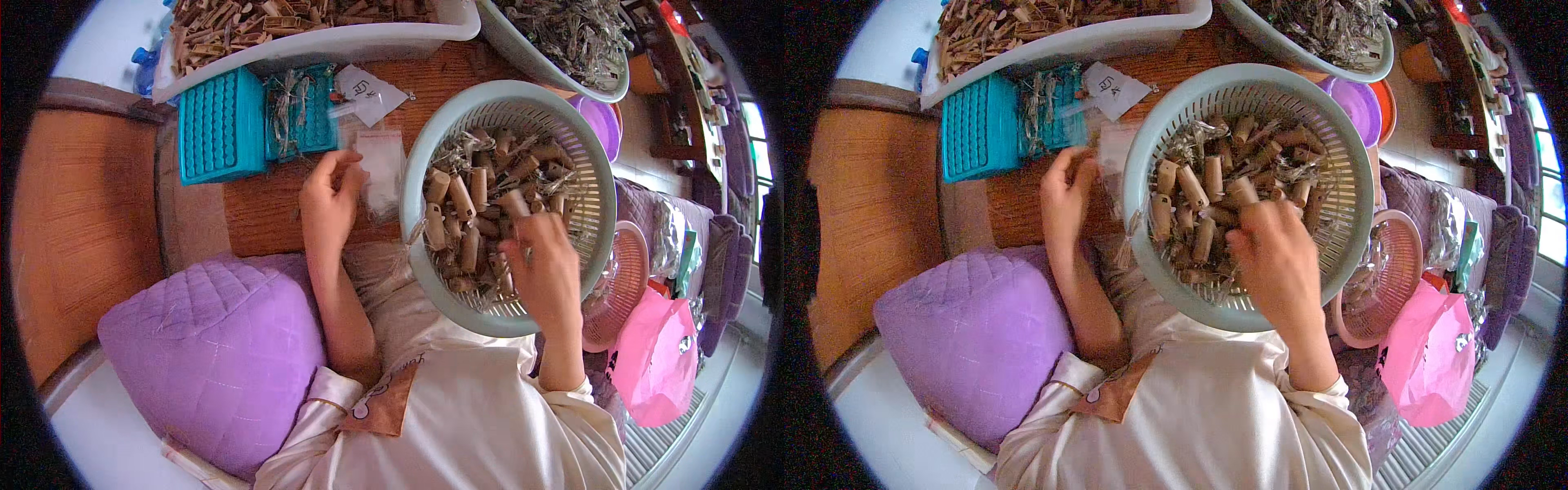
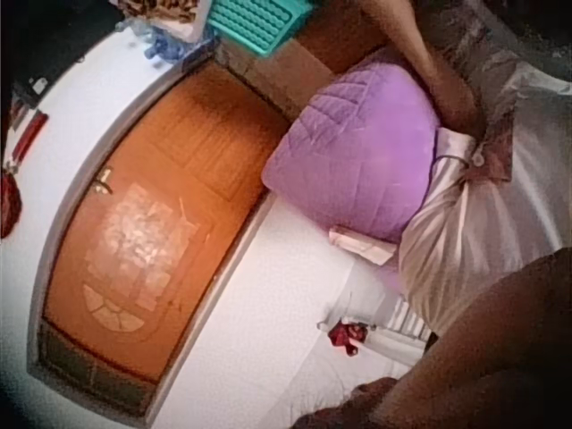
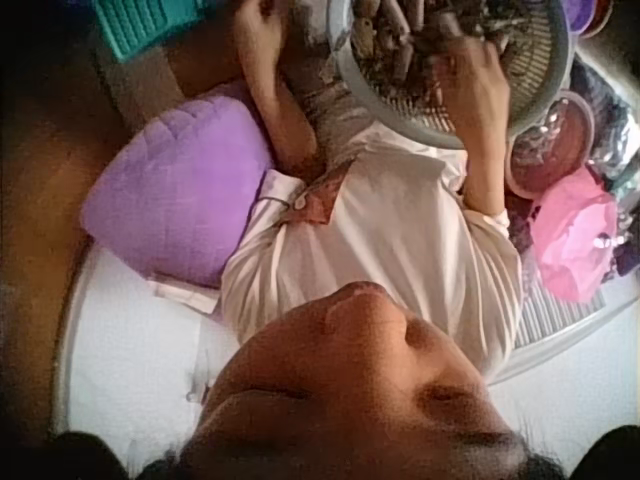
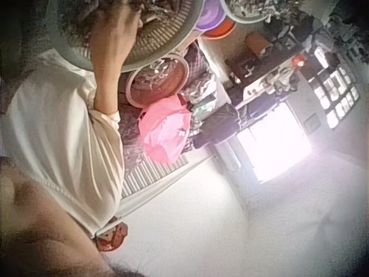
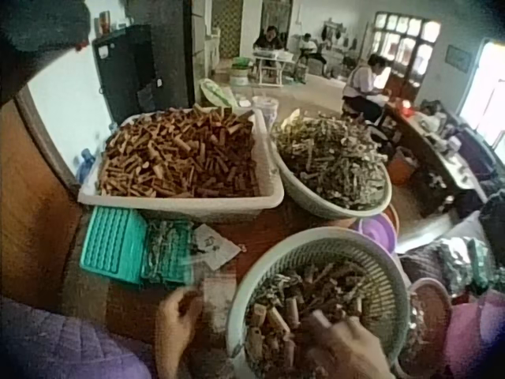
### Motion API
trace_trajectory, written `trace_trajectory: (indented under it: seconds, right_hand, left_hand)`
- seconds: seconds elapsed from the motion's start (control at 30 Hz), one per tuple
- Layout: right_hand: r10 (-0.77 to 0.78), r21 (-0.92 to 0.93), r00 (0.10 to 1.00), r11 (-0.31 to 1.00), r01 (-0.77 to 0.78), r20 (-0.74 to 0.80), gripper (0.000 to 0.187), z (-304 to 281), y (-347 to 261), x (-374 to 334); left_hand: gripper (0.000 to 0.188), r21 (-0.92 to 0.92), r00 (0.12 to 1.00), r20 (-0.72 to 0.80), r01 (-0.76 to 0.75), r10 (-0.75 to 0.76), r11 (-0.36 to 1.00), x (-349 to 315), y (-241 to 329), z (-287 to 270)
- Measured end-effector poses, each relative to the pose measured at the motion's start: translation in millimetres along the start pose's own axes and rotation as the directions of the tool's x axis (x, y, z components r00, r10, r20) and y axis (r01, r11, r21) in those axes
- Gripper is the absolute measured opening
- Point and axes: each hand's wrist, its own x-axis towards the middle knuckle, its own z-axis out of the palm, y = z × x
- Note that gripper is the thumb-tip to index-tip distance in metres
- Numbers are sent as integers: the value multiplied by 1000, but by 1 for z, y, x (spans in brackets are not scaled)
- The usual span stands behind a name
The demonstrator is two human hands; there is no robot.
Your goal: The person sorts small wooden pegs by hand, placing them into small plastic bags.
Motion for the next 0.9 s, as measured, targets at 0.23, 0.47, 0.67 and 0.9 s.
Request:
trace_trajectory:
  seconds: [0.23,0.47,0.67,0.9]
  right_hand:
    - [317,953,909,224,205,-270,18,-24,13,-6]
    - [199,984,964,34,174,-177,29,-20,-22,-3]
    - [163,929,955,319,187,-248,39,-18,-34,-2]
    - [119,976,992,204,-71,47,33,-29,-33,-11]
  left_hand:
    - [23,-876,971,188,96,150,472,-18,14,-22]
    - [43,-561,760,625,278,178,780,-62,82,-20]
    - [25,-380,841,462,-98,281,920,-71,102,4]
    - [21,-551,971,191,-15,143,834,-73,95,9]
